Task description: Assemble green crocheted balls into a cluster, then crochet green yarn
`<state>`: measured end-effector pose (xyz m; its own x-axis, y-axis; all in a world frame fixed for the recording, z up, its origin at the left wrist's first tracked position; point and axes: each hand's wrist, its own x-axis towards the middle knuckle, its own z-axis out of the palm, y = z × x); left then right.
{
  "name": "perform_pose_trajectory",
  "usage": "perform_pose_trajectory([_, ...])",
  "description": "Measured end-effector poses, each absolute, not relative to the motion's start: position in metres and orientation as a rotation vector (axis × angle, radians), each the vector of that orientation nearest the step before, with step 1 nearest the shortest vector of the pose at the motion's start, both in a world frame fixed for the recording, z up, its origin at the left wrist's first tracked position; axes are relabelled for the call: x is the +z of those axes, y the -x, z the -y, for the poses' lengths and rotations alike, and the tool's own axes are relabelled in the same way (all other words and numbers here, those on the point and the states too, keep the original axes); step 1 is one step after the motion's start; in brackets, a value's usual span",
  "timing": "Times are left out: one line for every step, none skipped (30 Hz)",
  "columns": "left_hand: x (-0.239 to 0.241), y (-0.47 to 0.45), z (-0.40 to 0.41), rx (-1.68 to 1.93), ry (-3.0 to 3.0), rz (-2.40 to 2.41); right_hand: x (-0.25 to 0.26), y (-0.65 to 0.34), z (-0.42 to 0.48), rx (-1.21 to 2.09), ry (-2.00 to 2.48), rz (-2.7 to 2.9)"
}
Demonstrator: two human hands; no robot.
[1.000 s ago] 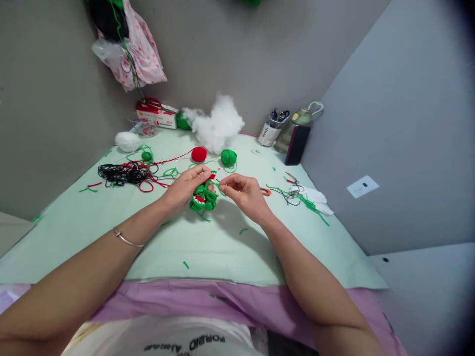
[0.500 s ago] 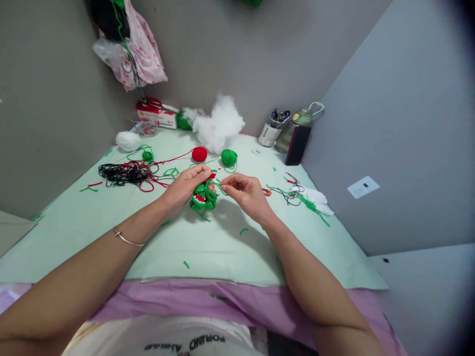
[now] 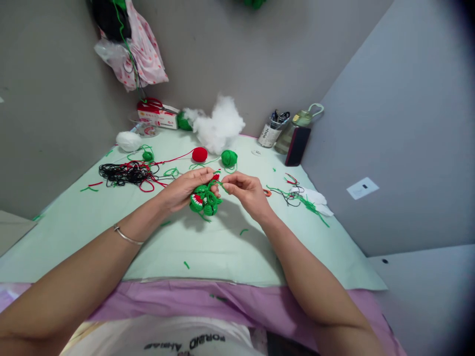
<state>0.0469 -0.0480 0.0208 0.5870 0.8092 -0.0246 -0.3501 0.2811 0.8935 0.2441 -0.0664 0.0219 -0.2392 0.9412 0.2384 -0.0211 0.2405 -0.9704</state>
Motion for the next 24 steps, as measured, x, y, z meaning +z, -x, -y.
perform_pose_trajectory([0.021,-0.046,0.048,0.821,-1.013,-0.528,0.022,-0.244,0.067,1.178,0.905,1.493])
perform_pose_trajectory([0.020,-0.045,0.047,0.812,-1.025,-0.518,0.022,-0.244,0.067,1.172,0.898,1.494])
perform_pose_trajectory([0.019,-0.044,0.047,0.803,-1.039,-0.511,0.023,-0.243,0.068,1.176,0.886,1.496])
perform_pose_trajectory([0.019,-0.044,0.047,0.796,-1.053,-0.509,0.023,-0.242,0.068,1.187,0.870,1.498])
perform_pose_trajectory([0.018,-0.045,0.048,0.793,-1.064,-0.515,0.023,-0.242,0.069,1.199,0.854,1.497])
perform_pose_trajectory([0.017,-0.046,0.048,0.797,-1.070,-0.529,0.023,-0.241,0.069,1.204,0.849,1.493])
perform_pose_trajectory([0.016,-0.047,0.049,0.806,-1.069,-0.549,0.023,-0.241,0.069,1.200,0.860,1.489])
perform_pose_trajectory([0.016,-0.048,0.049,0.818,-1.066,-0.572,0.022,-0.241,0.068,1.183,0.887,1.487])
perform_pose_trajectory([0.016,-0.049,0.049,0.830,-1.062,-0.595,0.022,-0.241,0.067,1.150,0.925,1.486])
perform_pose_trajectory([0.016,-0.049,0.050,0.838,-1.063,-0.613,0.021,-0.241,0.066,1.109,0.963,1.487])
perform_pose_trajectory([0.016,-0.050,0.050,0.841,-1.067,-0.625,0.020,-0.242,0.065,1.071,0.995,1.491])
perform_pose_trajectory([0.016,-0.050,0.050,0.840,-1.075,-0.632,0.019,-0.242,0.064,1.043,1.018,1.498])
perform_pose_trajectory([0.016,-0.050,0.050,0.838,-1.087,-0.635,0.018,-0.242,0.063,1.030,1.034,1.505])
perform_pose_trajectory([0.015,-0.050,0.050,0.840,-1.100,-0.635,0.017,-0.243,0.062,1.036,1.045,1.509])
perform_pose_trajectory([0.015,-0.050,0.050,0.841,-1.113,-0.633,0.016,-0.243,0.061,1.056,1.052,1.508])
perform_pose_trajectory([0.014,-0.050,0.050,0.843,-1.126,-0.634,0.015,-0.242,0.061,1.083,1.056,1.500])
perform_pose_trajectory([0.013,-0.050,0.049,0.843,-1.142,-0.639,0.015,-0.242,0.062,1.109,1.054,1.489])
perform_pose_trajectory([0.012,-0.051,0.049,0.841,-1.159,-0.648,0.015,-0.242,0.062,1.125,1.048,1.482])
perform_pose_trajectory([0.010,-0.051,0.049,0.841,-1.175,-0.658,0.015,-0.241,0.064,1.126,1.039,1.486])
perform_pose_trajectory([0.009,-0.053,0.049,0.841,-1.185,-0.670,0.015,-0.242,0.065,1.108,1.035,1.508])
perform_pose_trajectory([0.008,-0.054,0.050,0.842,-1.191,-0.682,0.016,-0.242,0.066,1.064,1.045,1.550])
perform_pose_trajectory([0.007,-0.055,0.050,0.848,-1.188,-0.694,0.016,-0.243,0.068,0.988,1.071,1.607])
perform_pose_trajectory([0.007,-0.056,0.051,0.855,-1.178,-0.704,0.017,-0.244,0.069,0.875,1.109,1.665])
perform_pose_trajectory([0.007,-0.057,0.051,0.862,-1.165,-0.717,0.018,-0.245,0.070,0.732,1.147,1.721])
